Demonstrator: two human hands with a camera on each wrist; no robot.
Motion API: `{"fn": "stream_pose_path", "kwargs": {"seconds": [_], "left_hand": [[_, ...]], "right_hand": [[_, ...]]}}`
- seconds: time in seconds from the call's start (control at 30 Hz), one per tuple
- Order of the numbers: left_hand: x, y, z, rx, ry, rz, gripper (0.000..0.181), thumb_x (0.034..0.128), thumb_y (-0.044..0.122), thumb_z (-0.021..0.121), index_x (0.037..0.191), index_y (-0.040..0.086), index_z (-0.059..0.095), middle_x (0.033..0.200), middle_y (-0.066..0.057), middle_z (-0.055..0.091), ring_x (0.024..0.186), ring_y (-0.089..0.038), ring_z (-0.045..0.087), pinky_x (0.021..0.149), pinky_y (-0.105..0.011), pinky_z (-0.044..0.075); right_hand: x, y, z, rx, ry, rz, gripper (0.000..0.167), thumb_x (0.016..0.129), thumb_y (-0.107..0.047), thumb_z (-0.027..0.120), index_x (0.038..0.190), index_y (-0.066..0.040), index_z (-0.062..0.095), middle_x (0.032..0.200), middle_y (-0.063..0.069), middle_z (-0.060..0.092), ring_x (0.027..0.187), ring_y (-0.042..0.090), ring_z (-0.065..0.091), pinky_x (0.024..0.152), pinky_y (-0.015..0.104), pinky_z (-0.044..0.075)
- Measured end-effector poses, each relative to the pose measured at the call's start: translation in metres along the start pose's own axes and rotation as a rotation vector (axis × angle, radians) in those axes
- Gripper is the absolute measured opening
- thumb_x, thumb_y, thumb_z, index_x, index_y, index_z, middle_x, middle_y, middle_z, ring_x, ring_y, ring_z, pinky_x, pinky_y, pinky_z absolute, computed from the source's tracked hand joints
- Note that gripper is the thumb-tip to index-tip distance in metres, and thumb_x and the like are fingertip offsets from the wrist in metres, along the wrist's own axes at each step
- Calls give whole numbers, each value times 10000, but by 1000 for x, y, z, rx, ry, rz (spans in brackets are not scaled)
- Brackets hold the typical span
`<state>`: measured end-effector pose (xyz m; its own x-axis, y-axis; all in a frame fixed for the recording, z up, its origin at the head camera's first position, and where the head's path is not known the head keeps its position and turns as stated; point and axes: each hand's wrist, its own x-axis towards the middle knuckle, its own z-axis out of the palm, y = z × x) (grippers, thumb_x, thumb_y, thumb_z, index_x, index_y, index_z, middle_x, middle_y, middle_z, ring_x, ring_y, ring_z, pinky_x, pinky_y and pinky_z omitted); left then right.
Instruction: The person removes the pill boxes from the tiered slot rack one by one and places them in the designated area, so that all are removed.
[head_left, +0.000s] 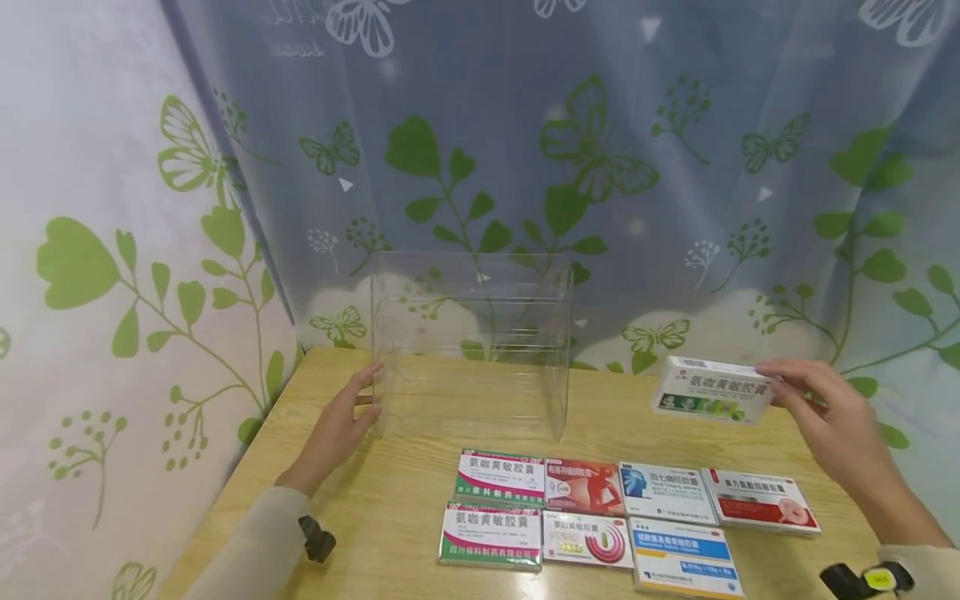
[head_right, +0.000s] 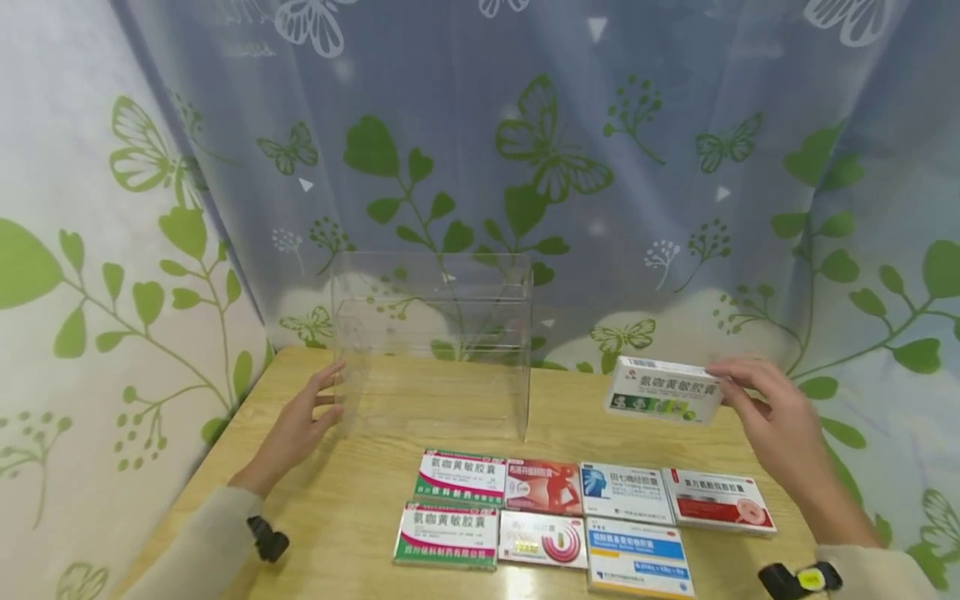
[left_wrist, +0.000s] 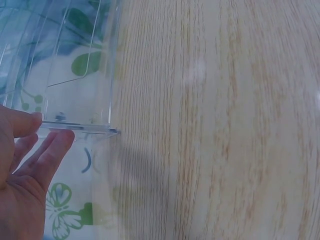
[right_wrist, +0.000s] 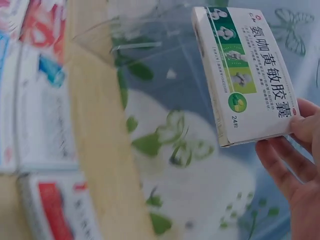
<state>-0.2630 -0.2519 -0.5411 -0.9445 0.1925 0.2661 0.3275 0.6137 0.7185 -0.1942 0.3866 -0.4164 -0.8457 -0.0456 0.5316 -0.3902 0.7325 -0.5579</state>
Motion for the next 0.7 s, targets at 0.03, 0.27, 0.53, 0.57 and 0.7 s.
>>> {"fn": "stream_pose_path", "kwargs": {"seconds": [0.03, 0.27, 0.53, 0.57, 0.7], "left_hand": [[0, 0, 0, 0, -1, 0, 752, 1072, 8, 664, 1714, 197, 321, 1633, -277, 481, 1285, -492, 679, 946, -609, 658], [0, -1, -1, -7, -4, 4, 748, 1078, 12, 659, 1717, 196, 316, 1639, -272, 476, 1283, -489, 681, 948, -595, 661], [-1, 0, -4, 2, 1, 6, 766, 1076, 8, 659, 1721, 220, 305, 1649, -256, 473, 1292, -492, 676, 954, -611, 654], [-1, 0, -4, 1, 0, 4, 766, 1076, 5, 658, 1722, 216, 304, 1649, -256, 473, 1294, -493, 674, 955, -616, 652], [-2, 1, -5, 4, -1, 1, 757, 1076, -3, 653, 1719, 186, 302, 1635, -262, 487, 1294, -495, 674, 957, -622, 650]], "right_hand": [[-9, 7, -4, -16, -23, 16, 244, 1103, 15, 593, 1315, 29, 711, 1247, -354, 524, 1046, -186, 530, 817, -50, 477], [-67, 57, -30, -139, -215, 145, 243, 1142, -62, 549, 1314, 16, 702, 1164, -493, 449, 949, -265, 494, 655, 97, 558], [-105, 94, -40, -140, -507, 436, 354, 1182, -80, 438, 1350, 173, 619, 1197, 253, 738, 814, -91, 663, 694, 268, 665], [-108, 97, -40, -122, -536, 469, 355, 1182, -64, 428, 1352, 192, 607, 1218, 290, 721, 820, -73, 675, 709, 275, 670], [-118, 104, -40, -68, -655, 584, 400, 1196, -98, 402, 1396, 211, 561, 1298, 354, 657, 870, 37, 705, 764, 309, 678]]}}
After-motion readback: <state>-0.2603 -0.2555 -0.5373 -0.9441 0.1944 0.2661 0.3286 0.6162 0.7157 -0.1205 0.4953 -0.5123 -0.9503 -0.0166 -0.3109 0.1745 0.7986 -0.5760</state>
